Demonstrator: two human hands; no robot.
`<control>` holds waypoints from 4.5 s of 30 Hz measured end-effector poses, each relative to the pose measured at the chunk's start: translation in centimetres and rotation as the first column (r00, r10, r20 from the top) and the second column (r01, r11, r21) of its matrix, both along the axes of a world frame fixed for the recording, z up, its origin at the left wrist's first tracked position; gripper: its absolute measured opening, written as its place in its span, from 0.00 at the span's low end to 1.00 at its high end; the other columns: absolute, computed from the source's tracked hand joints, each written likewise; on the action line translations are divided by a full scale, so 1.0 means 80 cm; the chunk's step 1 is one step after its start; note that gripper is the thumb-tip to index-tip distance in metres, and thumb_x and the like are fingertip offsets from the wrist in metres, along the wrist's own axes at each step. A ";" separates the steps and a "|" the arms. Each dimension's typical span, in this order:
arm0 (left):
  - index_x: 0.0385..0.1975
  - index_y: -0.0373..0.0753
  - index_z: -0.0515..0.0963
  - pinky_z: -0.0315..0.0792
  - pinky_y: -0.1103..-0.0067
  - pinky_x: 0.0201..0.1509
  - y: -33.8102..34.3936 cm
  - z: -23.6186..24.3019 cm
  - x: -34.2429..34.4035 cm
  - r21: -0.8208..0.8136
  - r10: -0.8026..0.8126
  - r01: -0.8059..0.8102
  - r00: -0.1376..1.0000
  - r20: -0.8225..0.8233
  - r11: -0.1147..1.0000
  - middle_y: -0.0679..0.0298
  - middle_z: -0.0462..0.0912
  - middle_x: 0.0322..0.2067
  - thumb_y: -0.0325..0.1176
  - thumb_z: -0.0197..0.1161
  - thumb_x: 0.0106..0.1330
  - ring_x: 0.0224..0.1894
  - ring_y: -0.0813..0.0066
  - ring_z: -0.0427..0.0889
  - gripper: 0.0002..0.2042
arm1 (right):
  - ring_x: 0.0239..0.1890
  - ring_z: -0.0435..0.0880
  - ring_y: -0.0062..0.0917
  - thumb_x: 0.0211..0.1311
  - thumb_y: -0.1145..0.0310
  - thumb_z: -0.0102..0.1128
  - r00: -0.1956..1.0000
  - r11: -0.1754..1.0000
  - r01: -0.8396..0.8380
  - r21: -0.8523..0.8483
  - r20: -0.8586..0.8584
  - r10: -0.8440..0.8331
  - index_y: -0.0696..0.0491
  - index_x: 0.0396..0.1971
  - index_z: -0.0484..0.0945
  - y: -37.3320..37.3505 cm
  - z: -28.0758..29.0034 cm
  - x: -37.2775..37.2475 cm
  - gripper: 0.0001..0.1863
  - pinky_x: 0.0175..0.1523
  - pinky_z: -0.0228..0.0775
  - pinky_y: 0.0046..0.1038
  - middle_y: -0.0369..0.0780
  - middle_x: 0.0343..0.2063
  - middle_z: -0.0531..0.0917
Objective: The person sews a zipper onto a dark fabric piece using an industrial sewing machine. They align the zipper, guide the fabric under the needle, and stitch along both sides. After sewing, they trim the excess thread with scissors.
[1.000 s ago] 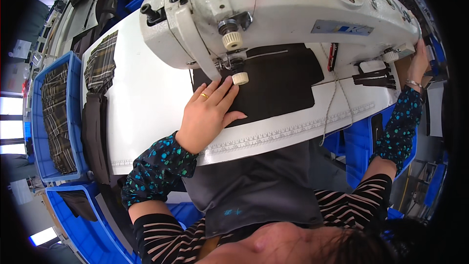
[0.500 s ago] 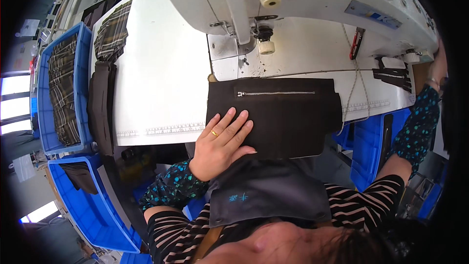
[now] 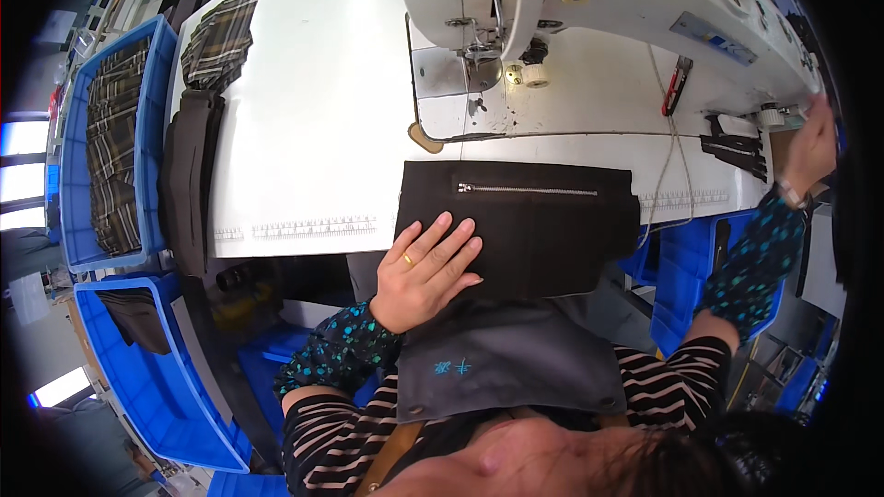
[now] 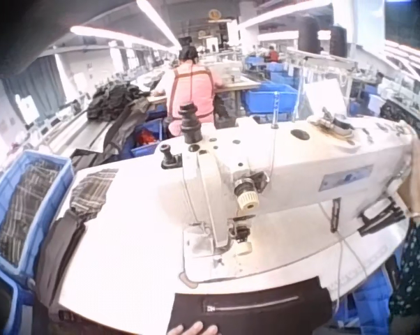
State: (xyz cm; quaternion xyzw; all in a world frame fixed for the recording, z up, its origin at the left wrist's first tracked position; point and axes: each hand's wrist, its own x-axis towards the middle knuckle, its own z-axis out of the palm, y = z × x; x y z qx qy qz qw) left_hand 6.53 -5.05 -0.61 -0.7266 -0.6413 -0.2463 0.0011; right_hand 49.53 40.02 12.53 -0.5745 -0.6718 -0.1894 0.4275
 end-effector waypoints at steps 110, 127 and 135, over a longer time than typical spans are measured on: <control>0.35 0.54 0.90 0.63 0.58 0.72 0.075 0.027 -0.018 0.435 -0.172 0.207 0.978 -0.119 0.876 0.80 0.84 0.34 0.31 0.74 0.51 0.41 0.79 0.81 0.11 | 0.36 0.84 0.38 0.68 0.71 0.65 0.154 -0.269 -0.771 -0.577 -0.580 0.800 0.55 0.38 0.86 -0.283 -0.095 -0.296 0.05 0.42 0.75 0.34 0.41 0.33 0.83; 0.35 0.53 0.90 0.66 0.60 0.70 0.071 0.027 -0.019 0.418 -0.207 0.230 0.973 -0.101 0.879 0.79 0.84 0.34 0.30 0.74 0.51 0.41 0.79 0.80 0.12 | 0.35 0.81 0.37 0.72 0.71 0.61 0.340 -0.085 -0.851 -0.518 -0.668 0.662 0.59 0.38 0.82 -0.262 -0.079 -0.277 0.07 0.43 0.73 0.34 0.44 0.33 0.82; 0.32 0.53 0.89 0.69 0.60 0.67 0.072 0.026 -0.021 0.429 -0.208 0.227 0.974 -0.092 0.874 0.78 0.82 0.32 0.31 0.75 0.50 0.40 0.78 0.80 0.09 | 0.31 0.80 0.32 0.69 0.71 0.66 0.224 -0.234 -0.786 -0.573 -0.615 0.756 0.58 0.38 0.83 -0.291 -0.093 -0.284 0.06 0.39 0.72 0.30 0.40 0.31 0.80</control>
